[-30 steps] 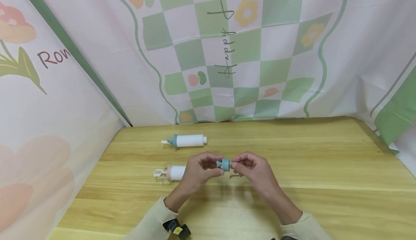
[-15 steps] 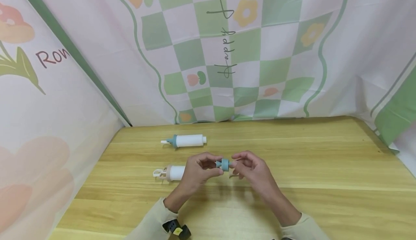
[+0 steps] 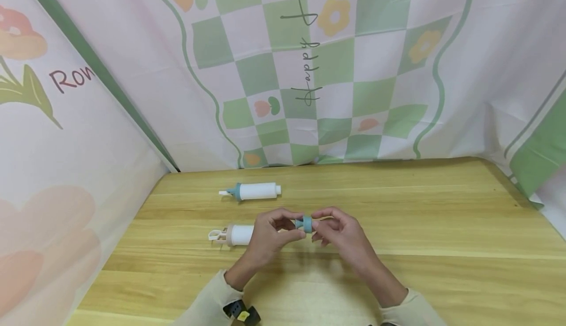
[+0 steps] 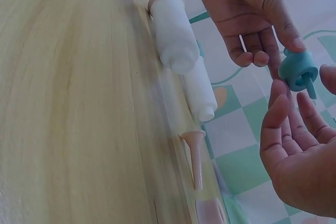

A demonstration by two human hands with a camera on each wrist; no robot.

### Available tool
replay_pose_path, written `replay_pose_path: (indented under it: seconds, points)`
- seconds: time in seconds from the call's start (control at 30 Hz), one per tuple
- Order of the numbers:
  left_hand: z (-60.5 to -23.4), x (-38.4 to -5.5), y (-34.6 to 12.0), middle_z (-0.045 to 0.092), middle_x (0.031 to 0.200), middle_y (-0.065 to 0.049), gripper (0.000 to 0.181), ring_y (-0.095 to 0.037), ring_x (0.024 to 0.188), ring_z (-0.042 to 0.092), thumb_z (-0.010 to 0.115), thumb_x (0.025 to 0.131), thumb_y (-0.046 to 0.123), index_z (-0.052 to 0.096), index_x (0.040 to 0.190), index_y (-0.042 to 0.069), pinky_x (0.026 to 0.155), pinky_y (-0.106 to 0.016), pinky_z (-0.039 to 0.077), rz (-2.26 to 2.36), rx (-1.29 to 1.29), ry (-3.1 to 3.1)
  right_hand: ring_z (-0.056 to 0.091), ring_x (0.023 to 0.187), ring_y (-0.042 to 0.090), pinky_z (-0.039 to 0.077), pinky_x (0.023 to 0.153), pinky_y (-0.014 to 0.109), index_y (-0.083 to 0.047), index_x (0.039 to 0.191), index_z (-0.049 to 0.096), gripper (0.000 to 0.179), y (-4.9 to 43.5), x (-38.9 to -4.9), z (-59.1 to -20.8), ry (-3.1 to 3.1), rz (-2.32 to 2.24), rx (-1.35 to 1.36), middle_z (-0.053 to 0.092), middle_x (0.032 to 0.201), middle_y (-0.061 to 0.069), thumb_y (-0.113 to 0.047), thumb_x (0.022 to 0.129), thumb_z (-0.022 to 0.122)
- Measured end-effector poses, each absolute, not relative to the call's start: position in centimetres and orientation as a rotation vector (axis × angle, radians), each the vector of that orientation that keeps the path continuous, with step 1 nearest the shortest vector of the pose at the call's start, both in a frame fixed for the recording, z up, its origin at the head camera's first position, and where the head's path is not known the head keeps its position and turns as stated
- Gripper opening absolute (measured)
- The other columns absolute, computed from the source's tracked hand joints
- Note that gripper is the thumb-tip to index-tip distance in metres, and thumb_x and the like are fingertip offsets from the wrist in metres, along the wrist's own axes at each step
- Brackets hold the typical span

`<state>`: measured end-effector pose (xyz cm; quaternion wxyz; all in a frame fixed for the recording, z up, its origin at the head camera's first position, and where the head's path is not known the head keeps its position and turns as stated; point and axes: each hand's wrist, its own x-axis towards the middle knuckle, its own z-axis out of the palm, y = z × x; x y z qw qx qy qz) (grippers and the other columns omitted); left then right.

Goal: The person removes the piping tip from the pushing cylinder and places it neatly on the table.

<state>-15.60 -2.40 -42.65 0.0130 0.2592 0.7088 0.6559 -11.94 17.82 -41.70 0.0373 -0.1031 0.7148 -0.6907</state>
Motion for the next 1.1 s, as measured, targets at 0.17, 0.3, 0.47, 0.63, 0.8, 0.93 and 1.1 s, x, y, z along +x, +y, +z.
replay_pose_path:
  seconds: [0.17,0.3,0.47,0.63,0.8,0.93,1.1]
  points:
    - [-42.86,-15.54,-2.28,0.071,0.100,-0.010,0.028,-0.009,0.073,0.064,0.082,0.080,0.000,0.074,0.107,0.001,0.067,-0.026,0.057,2.040,0.853,2.223,0.066,0.091,0.027,0.054,0.074,0.032,0.008,0.124,0.054,0.034,17.74,-11.93,-41.66,2.190,-2.114,-0.290,0.070,0.100,0.015,-0.017,0.102,0.060]
    - [-42.87,-15.48,-2.27,0.072,0.100,-0.008,0.027,-0.009,0.073,0.065,0.082,0.081,0.001,0.075,0.107,0.002,0.065,-0.025,0.057,2.028,0.842,2.229,0.065,0.089,0.025,0.054,0.074,0.031,0.009,0.121,0.054,0.033,17.70,-11.94,-41.69,2.192,-2.116,-0.301,0.069,0.099,0.015,-0.016,0.102,0.060]
    - [-42.70,-15.51,-2.40,0.072,0.104,-0.006,0.027,-0.010,0.078,0.065,0.083,0.082,0.006,0.076,0.108,0.005,0.070,-0.031,0.059,2.006,0.849,2.276,0.064,0.089,0.026,0.054,0.075,0.030,0.010,0.120,0.055,0.031,17.73,-11.93,-41.63,2.196,-2.122,-0.339,0.067,0.098,0.015,-0.016,0.102,0.059]
    - [-42.77,-15.65,-2.49,0.067,0.100,-0.005,0.026,-0.010,0.081,0.062,0.082,0.083,0.011,0.077,0.108,0.006,0.076,-0.034,0.058,1.979,0.904,2.345,0.064,0.090,0.028,0.055,0.076,0.031,0.010,0.120,0.055,0.031,17.76,-11.84,-41.58,2.210,-2.118,-0.342,0.067,0.098,0.015,-0.016,0.103,0.058]
    - [-42.75,-15.70,-2.54,0.065,0.095,-0.010,0.024,-0.009,0.081,0.061,0.082,0.083,0.012,0.077,0.106,0.006,0.076,-0.036,0.058,1.956,0.907,2.379,0.064,0.089,0.027,0.054,0.076,0.030,0.009,0.119,0.055,0.031,17.75,-11.80,-41.62,2.224,-2.114,-0.316,0.067,0.098,0.015,-0.016,0.102,0.059]
    - [-42.75,-15.71,-2.56,0.063,0.093,-0.016,0.025,-0.010,0.080,0.061,0.083,0.083,0.011,0.076,0.106,0.006,0.077,-0.038,0.058,1.967,0.897,2.365,0.064,0.089,0.026,0.055,0.075,0.030,0.010,0.119,0.055,0.031,17.75,-11.80,-41.65,2.224,-2.121,-0.304,0.066,0.098,0.016,-0.016,0.102,0.060]
    - [-42.66,-15.70,-2.53,0.065,0.093,-0.016,0.024,-0.010,0.078,0.062,0.083,0.083,0.010,0.072,0.104,0.005,0.075,-0.038,0.058,1.977,0.893,2.368,0.065,0.089,0.027,0.055,0.074,0.030,0.010,0.119,0.055,0.031,17.80,-11.81,-41.61,2.224,-2.130,-0.321,0.067,0.099,0.014,-0.015,0.102,0.059]
